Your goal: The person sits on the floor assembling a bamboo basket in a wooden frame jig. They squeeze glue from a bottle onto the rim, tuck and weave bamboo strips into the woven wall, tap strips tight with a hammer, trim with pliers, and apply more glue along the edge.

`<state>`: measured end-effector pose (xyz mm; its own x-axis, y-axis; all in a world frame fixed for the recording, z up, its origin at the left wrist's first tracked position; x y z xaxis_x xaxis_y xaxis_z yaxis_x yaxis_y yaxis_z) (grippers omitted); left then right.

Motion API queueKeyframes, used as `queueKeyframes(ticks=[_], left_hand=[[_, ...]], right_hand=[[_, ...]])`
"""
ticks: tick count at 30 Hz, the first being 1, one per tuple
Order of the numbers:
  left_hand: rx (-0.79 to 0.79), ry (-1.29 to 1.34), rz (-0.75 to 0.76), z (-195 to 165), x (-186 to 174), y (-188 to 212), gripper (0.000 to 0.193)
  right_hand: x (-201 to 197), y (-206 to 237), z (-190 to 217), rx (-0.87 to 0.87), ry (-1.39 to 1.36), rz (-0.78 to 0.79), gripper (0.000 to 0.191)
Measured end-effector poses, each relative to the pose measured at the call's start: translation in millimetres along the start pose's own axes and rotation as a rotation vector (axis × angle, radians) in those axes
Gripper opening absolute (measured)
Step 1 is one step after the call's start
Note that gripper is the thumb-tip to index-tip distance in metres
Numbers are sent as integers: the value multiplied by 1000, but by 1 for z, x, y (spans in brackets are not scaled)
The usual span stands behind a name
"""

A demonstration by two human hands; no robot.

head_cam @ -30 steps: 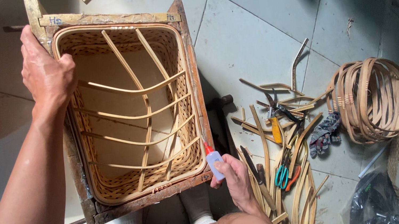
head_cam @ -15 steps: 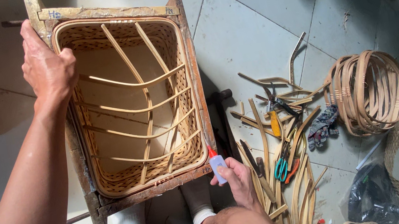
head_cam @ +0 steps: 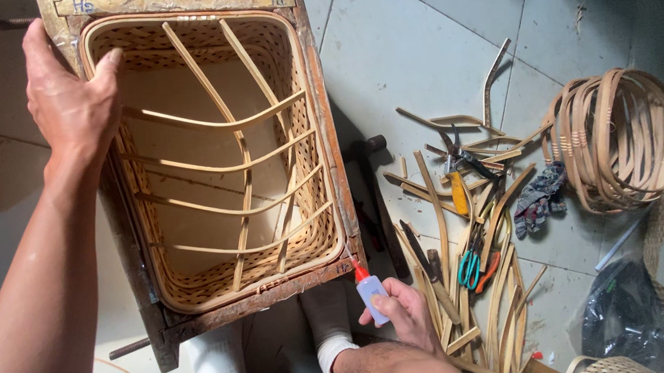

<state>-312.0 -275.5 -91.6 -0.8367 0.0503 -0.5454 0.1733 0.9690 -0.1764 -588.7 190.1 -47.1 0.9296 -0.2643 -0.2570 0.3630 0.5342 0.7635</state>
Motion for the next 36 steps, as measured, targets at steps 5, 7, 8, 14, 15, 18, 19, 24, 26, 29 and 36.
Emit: queueKeyframes(ticks=[5,7,8,14,15,18,19,24,26,29,36], left_hand=[[-68,361,41,-21,-27,68,56],[-154,581,89,-29,-44,122,59],[-179,702,119,-36,-51,148,62],[-398,724,161,-60,-66,269,76],[-437,705,164,-61,-64,278,79],[-609,738,126,-59,-60,294,78],[-595,743,124,-60,-60,292,78],[-645,688,133,-60,-63,288,77],[-626,691,127,-62,-63,286,76],[-608,713,122,-63,-63,287,76],[-584,815,99,-50,-59,290,77]], right_hand=[[-18,24,34,-206,214,-115,37],[-23,36,64,-428,509,-230,46],[-21,42,79,-567,642,-275,49],[-6,49,120,-909,916,-264,54],[-3,49,123,-938,929,-257,54],[1,45,128,-965,951,-227,53],[3,44,129,-973,956,-223,53],[7,40,131,-1035,1004,-187,52],[8,40,133,-1087,1044,-201,49],[7,42,133,-1111,1081,-177,48],[11,45,148,-1107,1039,-168,45]])
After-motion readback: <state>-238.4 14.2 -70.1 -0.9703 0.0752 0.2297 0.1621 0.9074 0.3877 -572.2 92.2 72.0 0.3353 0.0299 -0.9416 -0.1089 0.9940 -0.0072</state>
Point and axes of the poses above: each hand's wrist, its own y-axis away from the middle knuckle, its own x-axis out of the palm, z = x × y, the point moved 7 cm from there along -y, towards the middle knuckle, and after that the axes turned 9 degrees about x, right-handed, at the moved point
